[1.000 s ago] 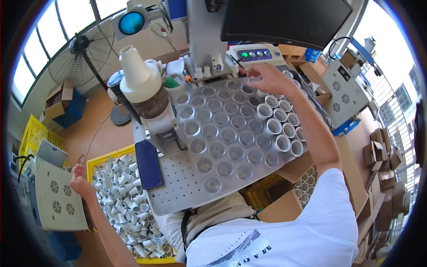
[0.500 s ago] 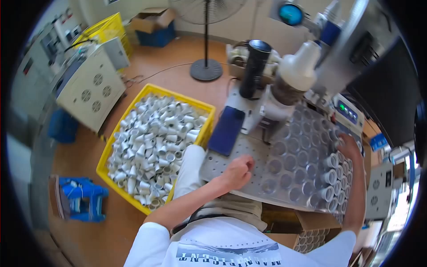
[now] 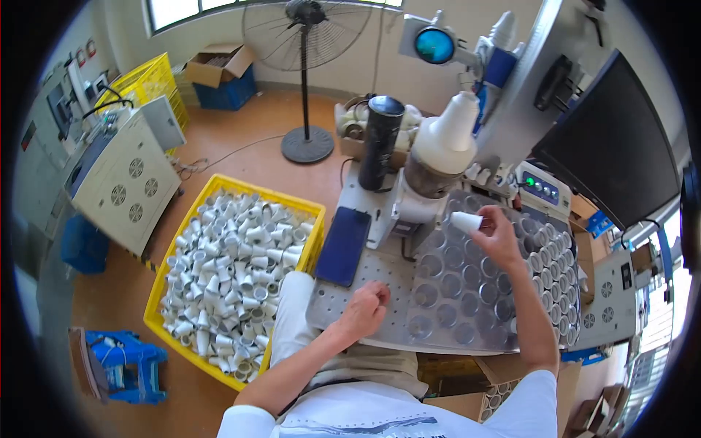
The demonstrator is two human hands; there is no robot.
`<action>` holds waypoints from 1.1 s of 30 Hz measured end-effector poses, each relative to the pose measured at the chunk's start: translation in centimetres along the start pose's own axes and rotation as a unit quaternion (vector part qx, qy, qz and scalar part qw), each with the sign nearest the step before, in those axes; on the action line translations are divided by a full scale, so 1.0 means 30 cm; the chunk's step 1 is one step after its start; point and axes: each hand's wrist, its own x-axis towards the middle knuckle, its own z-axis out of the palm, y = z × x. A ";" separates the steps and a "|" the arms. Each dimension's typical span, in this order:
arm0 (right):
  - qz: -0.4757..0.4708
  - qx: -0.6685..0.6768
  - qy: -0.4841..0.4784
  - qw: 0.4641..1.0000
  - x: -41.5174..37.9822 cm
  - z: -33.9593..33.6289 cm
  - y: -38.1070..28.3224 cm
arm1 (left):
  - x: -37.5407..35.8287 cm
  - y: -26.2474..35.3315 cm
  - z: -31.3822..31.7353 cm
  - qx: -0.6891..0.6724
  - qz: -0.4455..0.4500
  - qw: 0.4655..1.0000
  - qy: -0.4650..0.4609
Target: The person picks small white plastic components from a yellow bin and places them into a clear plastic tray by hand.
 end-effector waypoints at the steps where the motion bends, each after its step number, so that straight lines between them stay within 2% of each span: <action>1: -0.003 -0.006 -0.004 1.000 -0.007 0.018 -0.008 | 0.005 0.005 0.001 -0.004 0.020 1.000 -0.014; 3: -0.005 -0.010 0.002 1.000 -0.012 0.022 -0.024 | 0.008 0.022 -0.011 -0.025 -0.014 1.000 -0.008; 11: -0.019 -0.072 -0.011 0.997 -0.027 0.005 -0.037 | 0.019 0.031 -0.020 -0.038 -0.027 0.999 -0.020; 25: -0.033 -0.081 -0.007 0.996 -0.032 0.005 -0.035 | 0.022 0.037 -0.021 -0.041 -0.030 0.999 -0.013; 28: -0.026 -0.080 -0.003 0.996 -0.031 0.003 -0.040 | 0.054 0.049 -0.055 -0.051 -0.054 0.997 -0.027; 30: -0.021 -0.079 0.001 0.997 -0.035 -0.002 -0.046 | 0.130 0.082 -0.127 -0.104 -0.018 0.994 0.039; 33: -0.009 -0.093 0.000 0.996 -0.035 -0.026 -0.068 | 0.367 0.265 -0.269 -0.032 0.038 0.981 0.188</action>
